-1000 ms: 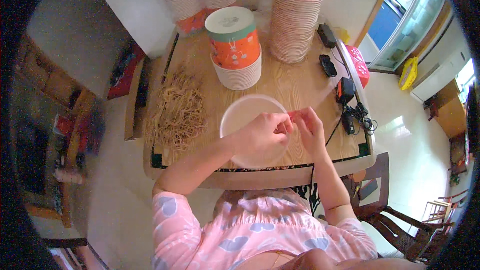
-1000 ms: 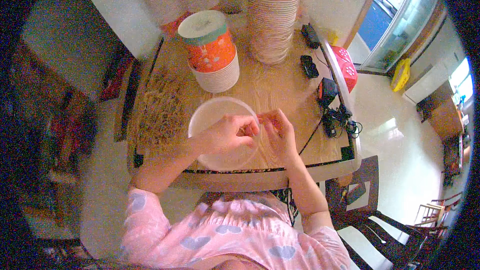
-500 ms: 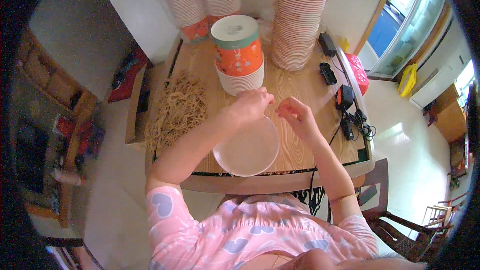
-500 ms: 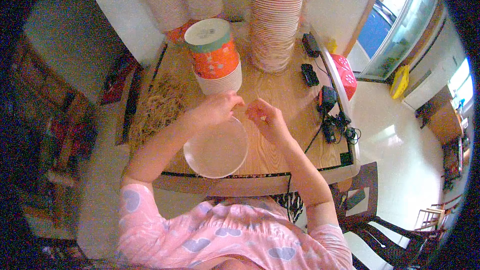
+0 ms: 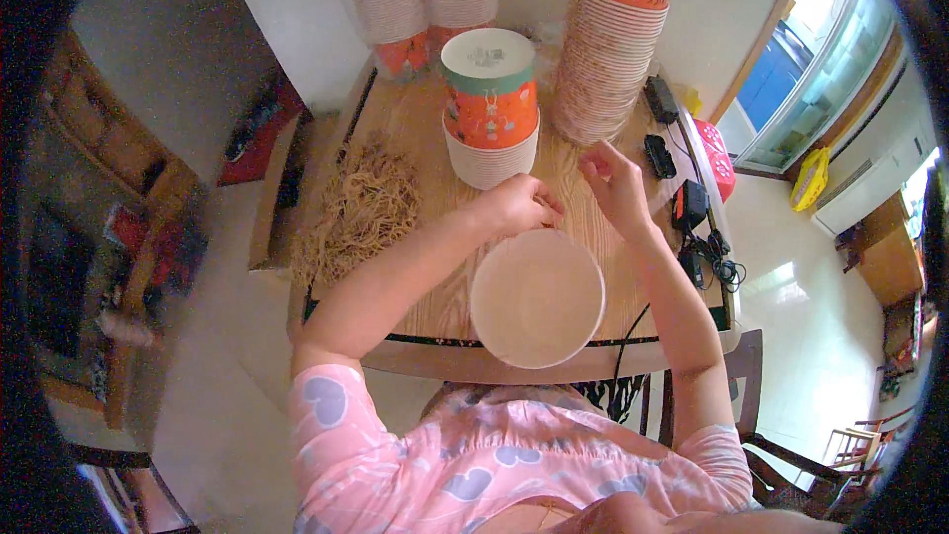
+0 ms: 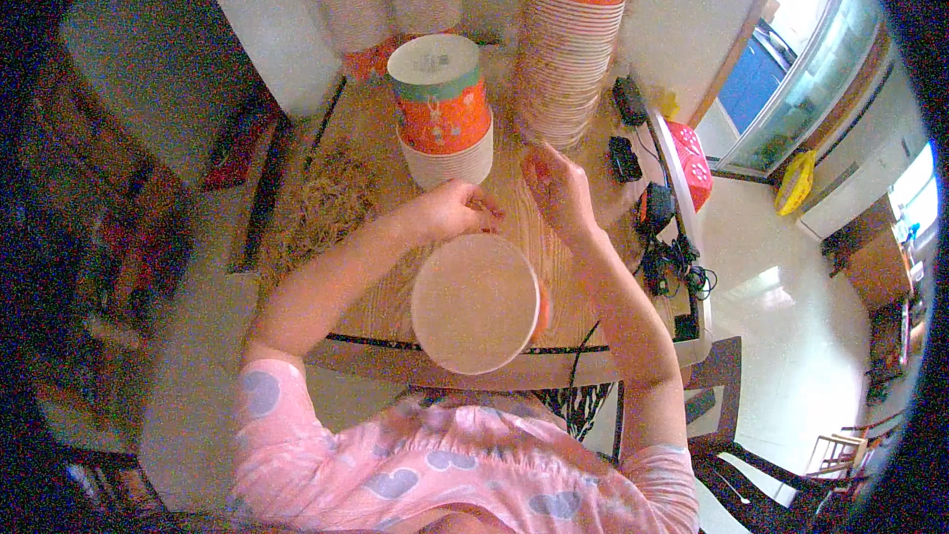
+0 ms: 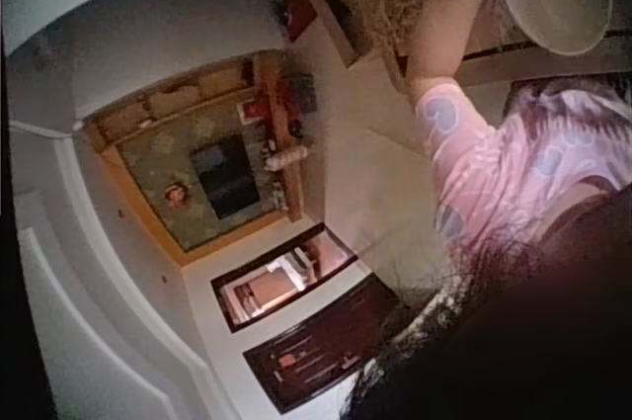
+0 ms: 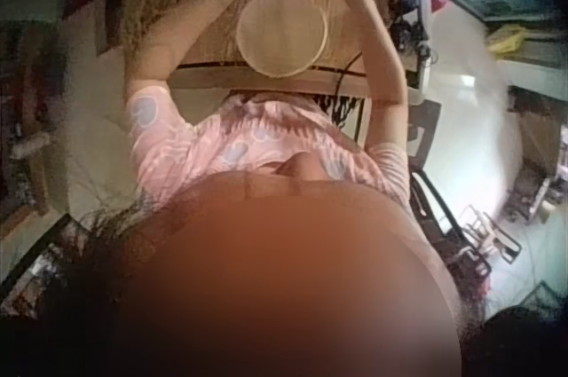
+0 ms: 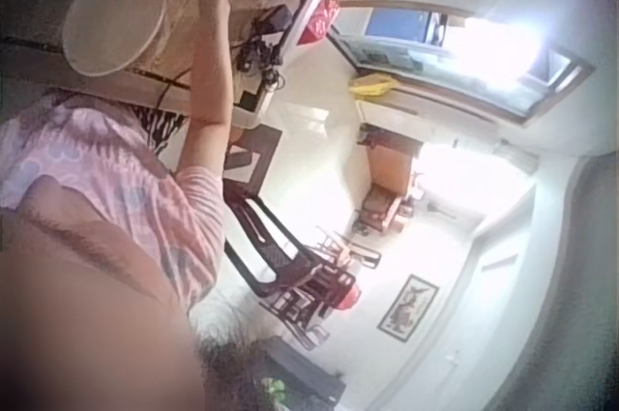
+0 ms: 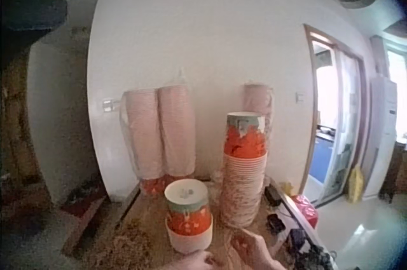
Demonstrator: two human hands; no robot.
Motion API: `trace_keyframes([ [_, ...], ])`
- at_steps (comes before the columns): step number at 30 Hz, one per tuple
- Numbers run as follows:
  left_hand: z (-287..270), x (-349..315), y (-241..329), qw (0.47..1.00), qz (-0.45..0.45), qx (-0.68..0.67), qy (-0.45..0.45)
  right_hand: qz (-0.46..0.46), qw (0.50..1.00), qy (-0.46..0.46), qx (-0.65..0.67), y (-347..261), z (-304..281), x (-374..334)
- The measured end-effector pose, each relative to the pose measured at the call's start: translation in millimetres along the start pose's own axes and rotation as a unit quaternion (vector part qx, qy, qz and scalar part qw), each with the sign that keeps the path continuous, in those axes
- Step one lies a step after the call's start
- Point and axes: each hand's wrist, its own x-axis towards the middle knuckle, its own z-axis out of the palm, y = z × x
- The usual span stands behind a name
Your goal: Punching holes into paper bowls and cups and threading thin ties through them for assembly.
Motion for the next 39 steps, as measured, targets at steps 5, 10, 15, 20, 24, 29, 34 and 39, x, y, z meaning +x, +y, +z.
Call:
trace_keyframes([
  [5, 1.6, 0.8, 5.8, 0.995, -0.024, 0.088, 0.035, -0.047, 0.998, -0.022, -0.018, 6.6, 1.3, 12.6],
  [10, -0.4, -13.1, 23.3, 0.976, 0.009, 0.213, 0.042, -0.082, 0.988, -0.079, -0.104, -2.8, 0.9, 17.9],
  [15, 2.2, 2.7, -24.6, 0.997, 0.019, 0.078, -0.009, -0.087, 0.987, -0.124, -0.050, -24.5, 4.8, 9.0],
  [20, 10.7, -8.7, -38.0, 0.994, -0.018, -0.079, -0.067, -0.049, 0.982, -0.177, 0.053, -36.3, 0.3, -30.6],
  [24, 30.8, -23.7, -48.0, 0.974, -0.047, -0.217, -0.034, -0.043, 0.979, -0.198, 0.034, -53.6, -10.7, -61.9],
  [29, 52.9, -31.8, -56.5, 0.930, 0.003, -0.366, 0.026, -0.006, 0.987, -0.157, 0.014, -56.7, -18.1, -95.1],
  [34, 45.8, -29.4, -70.9, 0.935, 0.296, -0.149, 0.124, -0.066, 0.987, -0.122, -0.076, -53.2, -15.1, -106.2],
  [39, 27.2, -40.4, -35.1, 0.905, 0.371, 0.161, 0.129, -0.076, 0.985, -0.131, -0.087, -50.0, -14.2, -102.1],
])
